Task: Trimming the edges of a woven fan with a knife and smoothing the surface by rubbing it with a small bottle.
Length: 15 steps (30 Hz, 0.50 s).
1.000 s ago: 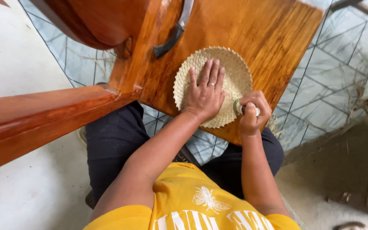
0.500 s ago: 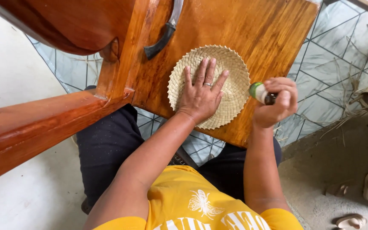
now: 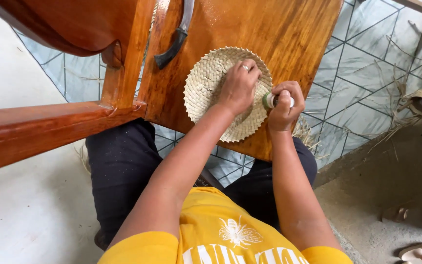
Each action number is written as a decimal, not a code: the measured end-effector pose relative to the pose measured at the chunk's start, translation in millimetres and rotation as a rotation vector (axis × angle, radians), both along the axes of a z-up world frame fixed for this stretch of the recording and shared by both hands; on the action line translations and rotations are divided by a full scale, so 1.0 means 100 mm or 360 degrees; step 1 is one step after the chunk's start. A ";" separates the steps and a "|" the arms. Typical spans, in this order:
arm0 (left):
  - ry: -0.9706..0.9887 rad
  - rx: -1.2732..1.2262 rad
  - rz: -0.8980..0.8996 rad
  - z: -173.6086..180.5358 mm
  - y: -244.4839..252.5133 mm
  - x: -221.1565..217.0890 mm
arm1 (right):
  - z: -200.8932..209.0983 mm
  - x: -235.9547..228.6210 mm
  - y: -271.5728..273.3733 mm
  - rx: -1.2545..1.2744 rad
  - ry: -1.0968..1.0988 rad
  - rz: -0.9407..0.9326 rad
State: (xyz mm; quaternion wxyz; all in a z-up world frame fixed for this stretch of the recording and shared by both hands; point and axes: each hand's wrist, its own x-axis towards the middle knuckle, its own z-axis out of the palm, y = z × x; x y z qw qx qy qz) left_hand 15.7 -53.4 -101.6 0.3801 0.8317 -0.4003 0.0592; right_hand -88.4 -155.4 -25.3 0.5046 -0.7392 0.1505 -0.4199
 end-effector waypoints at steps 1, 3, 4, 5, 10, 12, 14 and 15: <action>-0.0005 0.0001 -0.0009 0.04 -0.02 0.01 | 0.02 0.01 0.00 0.0001 -0.0005 -0.0009; 0.0183 0.0145 0.0039 0.10 -0.04 0.02 | 0.03 0.00 0.01 -0.0027 0.0011 -0.0019; 0.0179 0.0149 0.0029 0.09 -0.05 0.01 | 0.04 0.00 0.01 -0.0023 0.0007 -0.0030; 0.0178 0.0163 0.0038 0.07 -0.06 0.01 | 0.05 0.00 0.02 -0.0032 0.0008 -0.0034; 0.0105 0.0246 0.0118 -0.12 -0.17 -0.05 | 0.03 0.00 0.02 -0.0052 0.0025 -0.0047; 0.0077 0.0511 0.0128 -0.22 -0.25 -0.07 | 0.04 0.01 0.02 -0.0069 0.0041 -0.0047; 0.0304 0.0490 0.0128 0.07 -0.23 -0.09 | 0.05 0.00 0.01 -0.0070 0.0053 -0.0053; 0.0527 0.0465 0.0129 0.23 -0.21 -0.08 | 0.07 0.02 0.01 -0.0074 0.0061 -0.0058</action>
